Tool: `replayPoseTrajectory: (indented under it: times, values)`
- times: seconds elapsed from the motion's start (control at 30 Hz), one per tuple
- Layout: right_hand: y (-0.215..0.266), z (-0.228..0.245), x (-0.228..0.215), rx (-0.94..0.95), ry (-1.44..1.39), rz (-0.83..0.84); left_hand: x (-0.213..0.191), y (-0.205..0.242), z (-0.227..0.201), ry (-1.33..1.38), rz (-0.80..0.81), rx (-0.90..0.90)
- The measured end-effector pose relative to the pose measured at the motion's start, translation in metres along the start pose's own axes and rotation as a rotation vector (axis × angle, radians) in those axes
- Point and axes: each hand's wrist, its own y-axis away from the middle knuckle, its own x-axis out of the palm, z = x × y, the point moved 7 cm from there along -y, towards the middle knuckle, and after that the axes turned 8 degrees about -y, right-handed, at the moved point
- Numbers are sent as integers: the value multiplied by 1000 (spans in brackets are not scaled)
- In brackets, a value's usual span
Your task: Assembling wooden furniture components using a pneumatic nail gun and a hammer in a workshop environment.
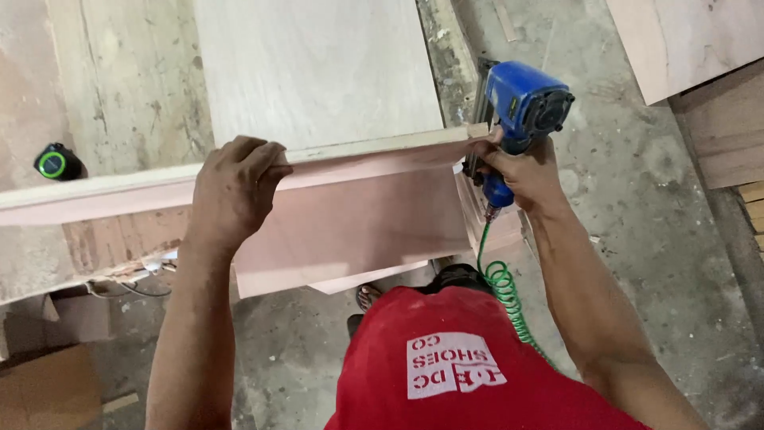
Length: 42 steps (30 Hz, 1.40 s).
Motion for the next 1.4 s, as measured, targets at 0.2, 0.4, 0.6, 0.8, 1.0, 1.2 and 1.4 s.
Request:
replayPoseTrajectory:
  times: [0.2, 0.4, 0.6, 0.8, 1.0, 1.2, 1.4]
  values:
    - [-15, -18, -9, 3, -85, 23, 6, -25, -29, -43, 55, 8]
    - [-21, 10, -13, 30, -130, 183, 11, -22, -32, -46, 82, -32]
    - [-21, 38, -12, 63, -118, 188, 10, -22, -33, 3, 74, -49]
    - [-25, 26, -10, 72, -121, 193, 15, -60, -84, 45, 119, -19]
    - [-31, 18, -7, 23, -104, 185, 60, -116, -189, 143, -21, 241]
    - [-22, 9, -9, 30, -229, 185, 56, -123, -203, 47, 33, 263]
    - [-4, 57, -9, 101, -76, 297, 43, -123, -205, 197, 84, 234]
